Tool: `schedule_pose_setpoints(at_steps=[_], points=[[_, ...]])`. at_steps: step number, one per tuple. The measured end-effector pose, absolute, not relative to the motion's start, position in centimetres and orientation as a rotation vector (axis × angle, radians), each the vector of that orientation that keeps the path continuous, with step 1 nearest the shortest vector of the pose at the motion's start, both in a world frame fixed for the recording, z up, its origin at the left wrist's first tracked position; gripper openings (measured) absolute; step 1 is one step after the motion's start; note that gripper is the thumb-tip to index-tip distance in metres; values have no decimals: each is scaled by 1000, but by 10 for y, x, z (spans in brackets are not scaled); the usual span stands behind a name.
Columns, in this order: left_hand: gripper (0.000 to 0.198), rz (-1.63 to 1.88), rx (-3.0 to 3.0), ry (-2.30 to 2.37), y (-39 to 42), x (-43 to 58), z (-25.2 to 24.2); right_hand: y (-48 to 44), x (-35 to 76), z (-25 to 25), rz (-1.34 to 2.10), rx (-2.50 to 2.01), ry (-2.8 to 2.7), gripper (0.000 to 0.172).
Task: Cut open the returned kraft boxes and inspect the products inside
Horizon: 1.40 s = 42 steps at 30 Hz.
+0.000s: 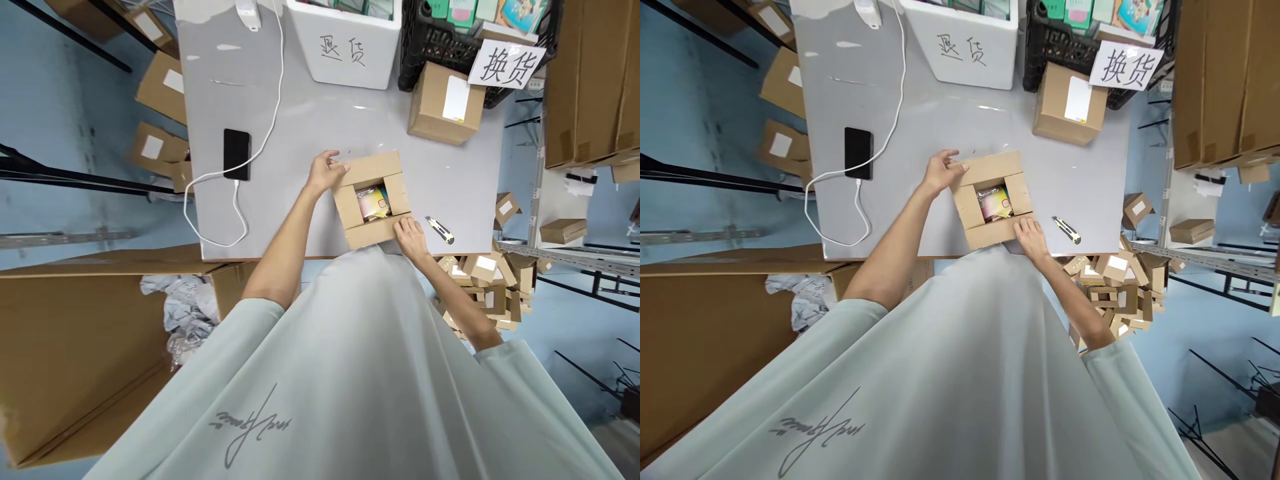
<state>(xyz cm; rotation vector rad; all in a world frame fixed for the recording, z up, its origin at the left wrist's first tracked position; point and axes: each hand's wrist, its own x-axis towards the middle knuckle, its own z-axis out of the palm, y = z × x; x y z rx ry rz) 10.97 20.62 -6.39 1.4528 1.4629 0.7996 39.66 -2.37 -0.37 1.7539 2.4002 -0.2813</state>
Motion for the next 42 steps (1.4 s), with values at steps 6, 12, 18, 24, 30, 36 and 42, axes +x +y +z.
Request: schedule_pose_setpoints(at_steps=[6,12,18,24,30,36,42], points=[[44,817,1861,1539,172,127,-43,-41,376,-12,-450,1883,2300,50],[47,626,2081,1459,79,149,-32,-12,375,1,-407,2230,2217,38],[52,566,1944,1619,45,152,-25,42,370,0,-402,2398,2170,41],[52,709,1656,1722,35,102,-8,50,400,1,-556,2368,2236,47],[53,740,1321,1834,30,76,-35,38,460,-21,-1421,2928,1897,38],[47,765,1451,1873,61,89,-34,20,465,-44,-2152,3093,1294,48],[50,607,1918,1717,78,151,5,14,459,-51,-2247,3078,1210,52]])
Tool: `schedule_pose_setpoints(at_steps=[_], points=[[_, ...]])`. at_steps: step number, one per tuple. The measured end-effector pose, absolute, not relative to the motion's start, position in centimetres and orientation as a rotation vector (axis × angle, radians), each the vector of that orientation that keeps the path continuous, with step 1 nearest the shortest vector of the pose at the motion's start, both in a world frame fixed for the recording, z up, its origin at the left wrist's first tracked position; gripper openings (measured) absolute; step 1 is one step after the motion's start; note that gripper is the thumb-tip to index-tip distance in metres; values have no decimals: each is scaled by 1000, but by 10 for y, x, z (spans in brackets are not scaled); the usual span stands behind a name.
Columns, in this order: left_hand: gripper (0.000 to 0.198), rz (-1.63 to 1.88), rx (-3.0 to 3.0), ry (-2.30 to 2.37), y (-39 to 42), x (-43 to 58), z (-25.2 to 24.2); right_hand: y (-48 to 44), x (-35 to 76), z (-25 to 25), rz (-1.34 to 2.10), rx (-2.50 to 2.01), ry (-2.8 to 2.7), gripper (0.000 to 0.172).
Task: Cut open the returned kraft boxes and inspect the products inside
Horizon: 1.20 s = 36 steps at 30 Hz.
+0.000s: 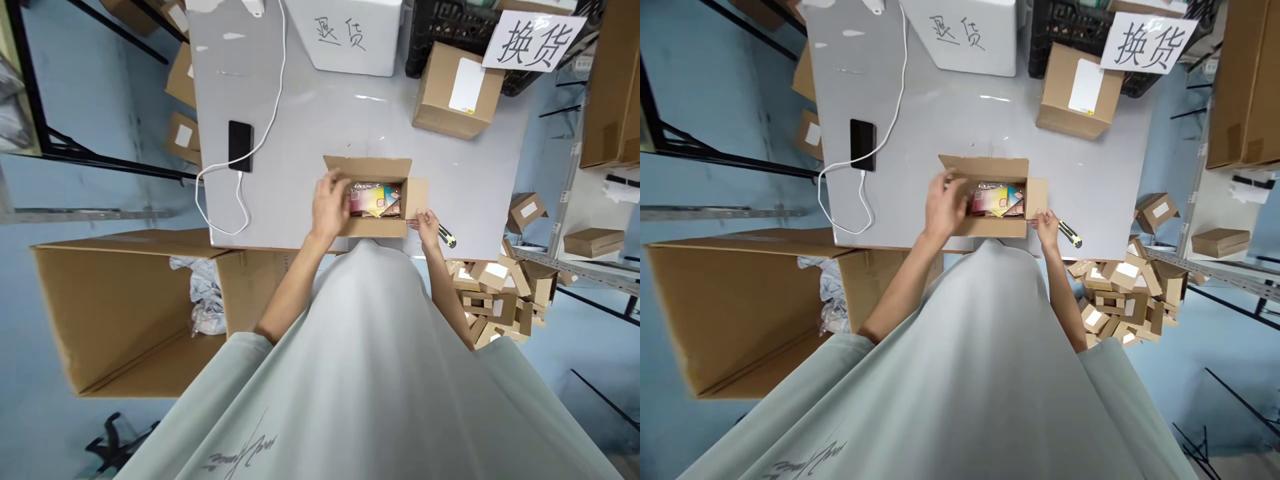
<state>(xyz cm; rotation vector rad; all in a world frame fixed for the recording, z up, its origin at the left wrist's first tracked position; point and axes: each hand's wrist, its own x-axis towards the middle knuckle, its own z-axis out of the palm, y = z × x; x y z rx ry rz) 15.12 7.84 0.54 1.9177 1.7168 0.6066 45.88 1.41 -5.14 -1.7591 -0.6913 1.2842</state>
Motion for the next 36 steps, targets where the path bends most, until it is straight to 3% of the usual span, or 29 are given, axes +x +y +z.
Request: schedule_pose_setpoints(at_steps=[5,14,21,36], points=[[53,103,2135,1487,90,226,7,17,459,-56,1283,-1714,-674,50],[84,-656,2093,1397,128,274,-31,10,454,-60,1296,-1687,-650,39],[98,-645,2246,1204,120,278,-33,11,455,-60,1322,-1696,-641,35],[51,-446,2112,1562,138,249,11,20,457,-63,1262,-1731,-672,43]])
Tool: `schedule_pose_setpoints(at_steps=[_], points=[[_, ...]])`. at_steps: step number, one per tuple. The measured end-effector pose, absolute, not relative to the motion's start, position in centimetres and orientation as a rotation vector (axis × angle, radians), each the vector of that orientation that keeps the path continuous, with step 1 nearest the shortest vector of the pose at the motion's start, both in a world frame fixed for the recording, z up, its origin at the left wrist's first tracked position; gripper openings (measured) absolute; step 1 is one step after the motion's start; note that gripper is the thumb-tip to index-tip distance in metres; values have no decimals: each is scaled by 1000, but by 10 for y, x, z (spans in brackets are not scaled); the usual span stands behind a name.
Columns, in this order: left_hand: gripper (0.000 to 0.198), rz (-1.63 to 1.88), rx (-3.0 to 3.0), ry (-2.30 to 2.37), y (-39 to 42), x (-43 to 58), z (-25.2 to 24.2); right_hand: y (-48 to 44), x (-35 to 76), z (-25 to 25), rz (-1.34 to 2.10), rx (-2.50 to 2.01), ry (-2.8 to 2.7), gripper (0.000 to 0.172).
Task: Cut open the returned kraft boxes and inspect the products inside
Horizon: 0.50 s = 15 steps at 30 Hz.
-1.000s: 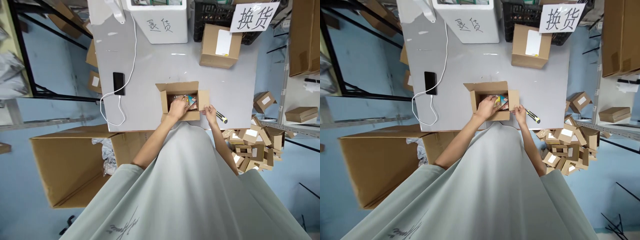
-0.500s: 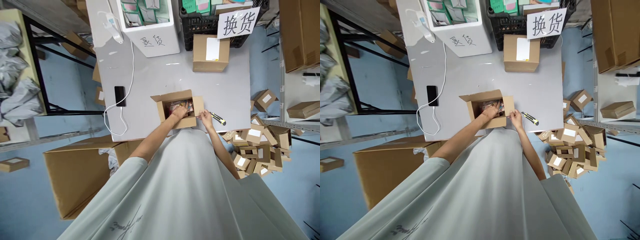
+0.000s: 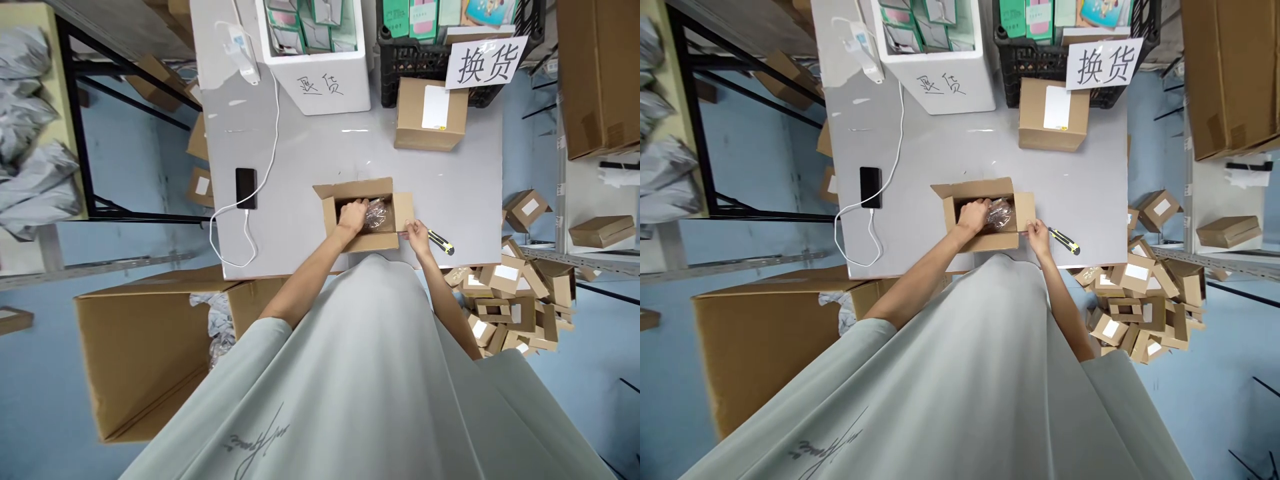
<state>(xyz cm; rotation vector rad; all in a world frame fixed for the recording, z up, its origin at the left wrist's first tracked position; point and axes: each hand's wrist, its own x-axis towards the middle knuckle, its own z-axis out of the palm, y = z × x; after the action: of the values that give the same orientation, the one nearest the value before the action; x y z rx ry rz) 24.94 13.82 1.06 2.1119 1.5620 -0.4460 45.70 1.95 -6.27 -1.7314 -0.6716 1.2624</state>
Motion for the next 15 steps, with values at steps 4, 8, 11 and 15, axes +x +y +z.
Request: schedule_pose_setpoints(at_steps=[4,8,11,15], points=[[48,-183,2099,1575,117,231,35,14,458,-60,1258,-1742,-694,44],[43,375,1967,1581,90,194,61,14,459,-54,1235,-1772,-688,48],[37,779,1685,1586,83,149,68,15,459,-48,1231,-1782,-687,55],[51,1251,1140,1540,89,84,52,14,459,-41,1208,-1801,-673,61]])
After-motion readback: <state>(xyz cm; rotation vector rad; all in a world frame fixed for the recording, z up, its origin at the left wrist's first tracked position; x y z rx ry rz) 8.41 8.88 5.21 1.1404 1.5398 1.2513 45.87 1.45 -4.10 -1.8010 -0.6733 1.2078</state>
